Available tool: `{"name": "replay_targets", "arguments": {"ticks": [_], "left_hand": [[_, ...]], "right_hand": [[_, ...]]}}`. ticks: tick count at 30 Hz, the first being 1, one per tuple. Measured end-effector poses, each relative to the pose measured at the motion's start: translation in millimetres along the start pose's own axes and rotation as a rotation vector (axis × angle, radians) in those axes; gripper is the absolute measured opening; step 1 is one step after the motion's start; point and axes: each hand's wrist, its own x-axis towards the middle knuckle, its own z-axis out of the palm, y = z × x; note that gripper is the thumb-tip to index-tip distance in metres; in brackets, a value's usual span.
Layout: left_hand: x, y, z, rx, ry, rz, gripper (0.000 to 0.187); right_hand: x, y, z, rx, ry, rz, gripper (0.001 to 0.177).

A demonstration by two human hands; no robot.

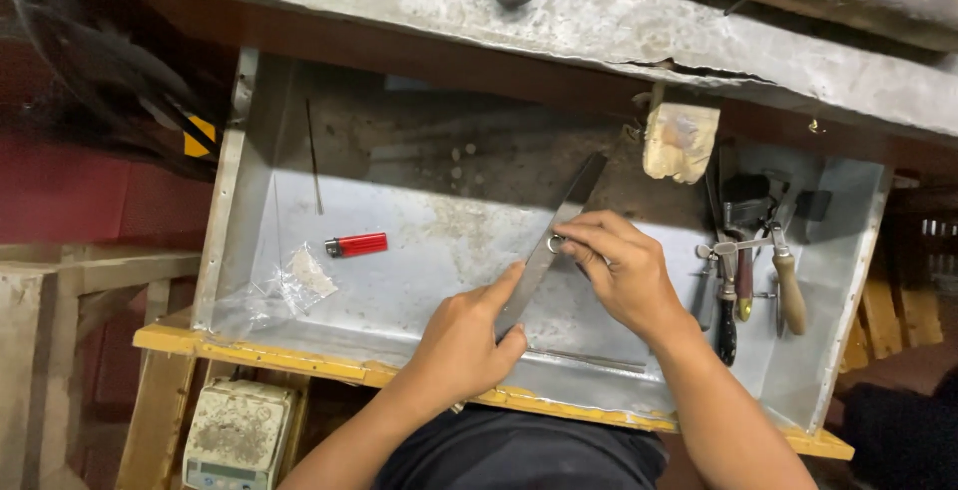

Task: Filing a small metal ring at a jewelry workbench to smooth the surface and refine its shape.

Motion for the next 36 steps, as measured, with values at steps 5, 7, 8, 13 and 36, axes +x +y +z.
{"name": "replay_targets", "arguments": {"ticks": [5,7,8,13,36], "left_hand": [[-0.2,-7.6,5.3,-0.004,0.046,0.049,0.070],[-0.4,-9.3,6.6,-0.002,0.068,0.067,0.070],[-0.8,-9.0,6.2,-0.006,0.064,0.072,0.070],[-0.4,-6.2,2.7,-0.023,0.026,0.040,0.070],[-0.6,-10.4,11.8,0.047,0.021,0.002,0.075]], "right_hand": [[3.0,-6.7,4.4,-0.028,0.045,-0.004,0.015],[2.8,-8.6,6.8,-0.031,0.065,0.000,0.013],[1.6,-7.5,8.2,-0.061,0.069,-0.017,0.014],[0.5,-5.7,12.9,-0.110,0.081,-0.026,0.016],[-14.1,30.1,16.5,-0.164,-0.041,-0.453,0.021]]}}
